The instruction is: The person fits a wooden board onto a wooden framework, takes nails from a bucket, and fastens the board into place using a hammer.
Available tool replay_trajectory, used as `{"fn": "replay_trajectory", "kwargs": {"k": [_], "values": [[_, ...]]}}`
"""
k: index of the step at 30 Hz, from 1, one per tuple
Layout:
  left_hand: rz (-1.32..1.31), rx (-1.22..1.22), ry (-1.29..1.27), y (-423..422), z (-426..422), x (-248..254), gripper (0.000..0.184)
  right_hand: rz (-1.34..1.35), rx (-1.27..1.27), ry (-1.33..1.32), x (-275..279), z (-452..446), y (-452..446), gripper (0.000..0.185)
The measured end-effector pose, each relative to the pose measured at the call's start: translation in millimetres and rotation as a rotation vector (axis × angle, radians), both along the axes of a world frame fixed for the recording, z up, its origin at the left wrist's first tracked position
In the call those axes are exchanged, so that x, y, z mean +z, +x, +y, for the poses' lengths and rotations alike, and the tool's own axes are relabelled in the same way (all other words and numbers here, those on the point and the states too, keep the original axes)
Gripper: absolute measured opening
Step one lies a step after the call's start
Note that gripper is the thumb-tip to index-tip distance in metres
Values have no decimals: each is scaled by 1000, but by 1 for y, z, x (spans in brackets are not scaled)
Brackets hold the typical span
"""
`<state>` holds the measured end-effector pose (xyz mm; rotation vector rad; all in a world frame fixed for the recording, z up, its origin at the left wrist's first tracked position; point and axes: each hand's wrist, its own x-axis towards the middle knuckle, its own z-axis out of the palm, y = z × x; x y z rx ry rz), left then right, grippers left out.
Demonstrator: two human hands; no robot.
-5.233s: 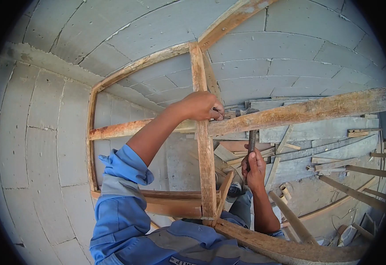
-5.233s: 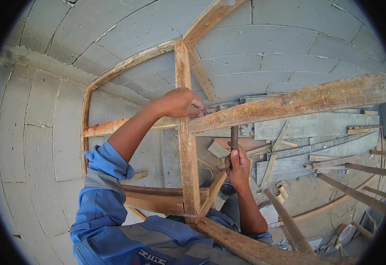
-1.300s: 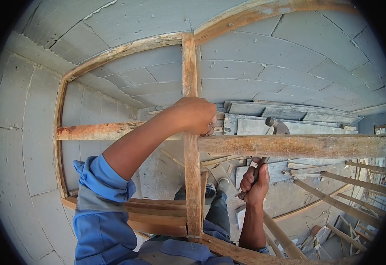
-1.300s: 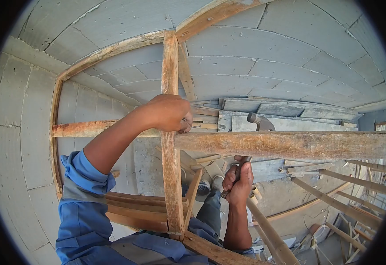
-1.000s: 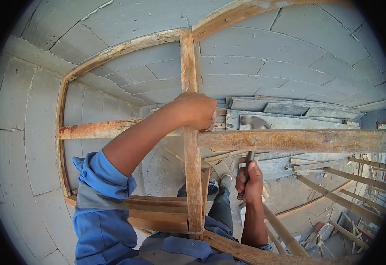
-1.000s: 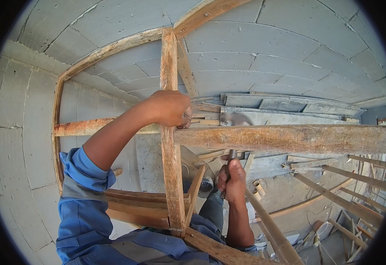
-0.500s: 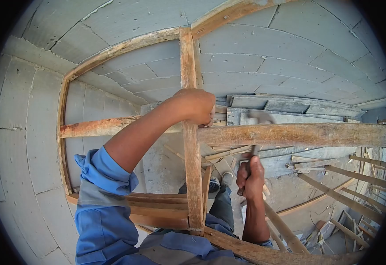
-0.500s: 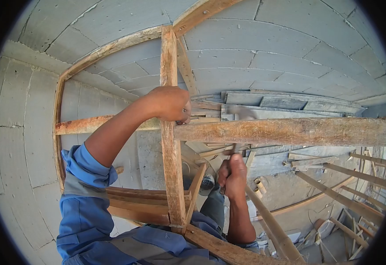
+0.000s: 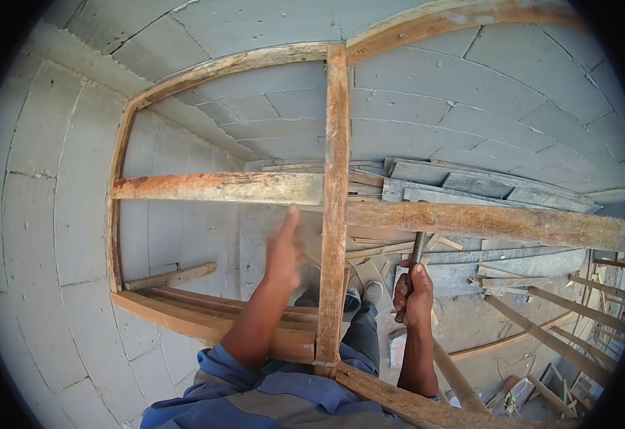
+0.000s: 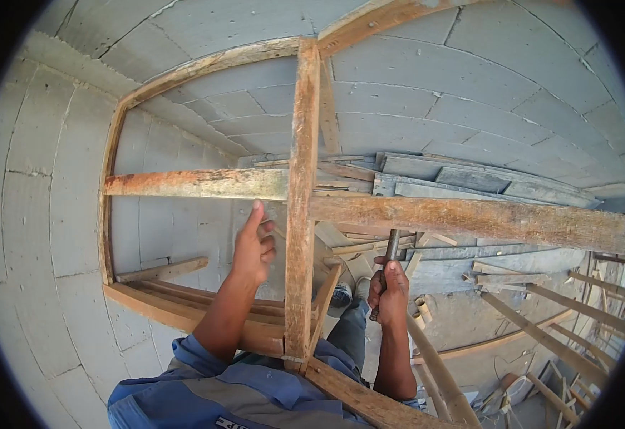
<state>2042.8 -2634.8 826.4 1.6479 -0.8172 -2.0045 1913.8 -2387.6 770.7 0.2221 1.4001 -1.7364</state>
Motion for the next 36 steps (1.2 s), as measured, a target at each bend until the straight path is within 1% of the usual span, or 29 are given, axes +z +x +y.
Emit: {"fn": "replay_trajectory", "kwargs": {"k": [3,7,9,11,14,16,19,22,25,28,29,31,33,34,36], "values": [[88,-99,59,-21,-17,2,101,47,18,-48,3,-9,3,42],[94,80,58,-51,-24,-14,67,64,33,-52,10,-15,3,43],[190,22,16,-51,-20,-23,82,68,32,-48,13,-14,1,43],[232,-31,0,-45,-16,-31,82,77,31,-53,11,-11,-1,43],[238,-57,-63,-44,-14,-13,64,79,19,-76,7,-13,-4,43],[255,-12,-164,-52,-2,-4,58,73,11,-85,7,-11,-4,43],[320,38,-221,-54,-2,-17,61,70,7,-122,10,-14,-5,43],[328,76,-208,-55,-1,-18,63,53,-22,-186,19,-19,-5,44],[328,65,-215,-54,-2,-20,63,42,-124,-214,19,-28,2,47],[330,78,-195,-56,0,-14,61,40,-166,-228,21,-37,12,49],[298,81,-183,-56,1,-10,56,29,-163,-228,21,-38,15,49],[235,89,-165,-58,1,-5,45,113,-17,-174,16,-34,16,50],[270,102,-193,-58,1,-10,53,197,106,-94,18,-36,16,51],[286,107,-205,-58,1,-12,57,183,92,-99,17,-36,16,51],[283,94,-185,-56,2,-11,53,157,69,-110,16,-32,15,51]]}}
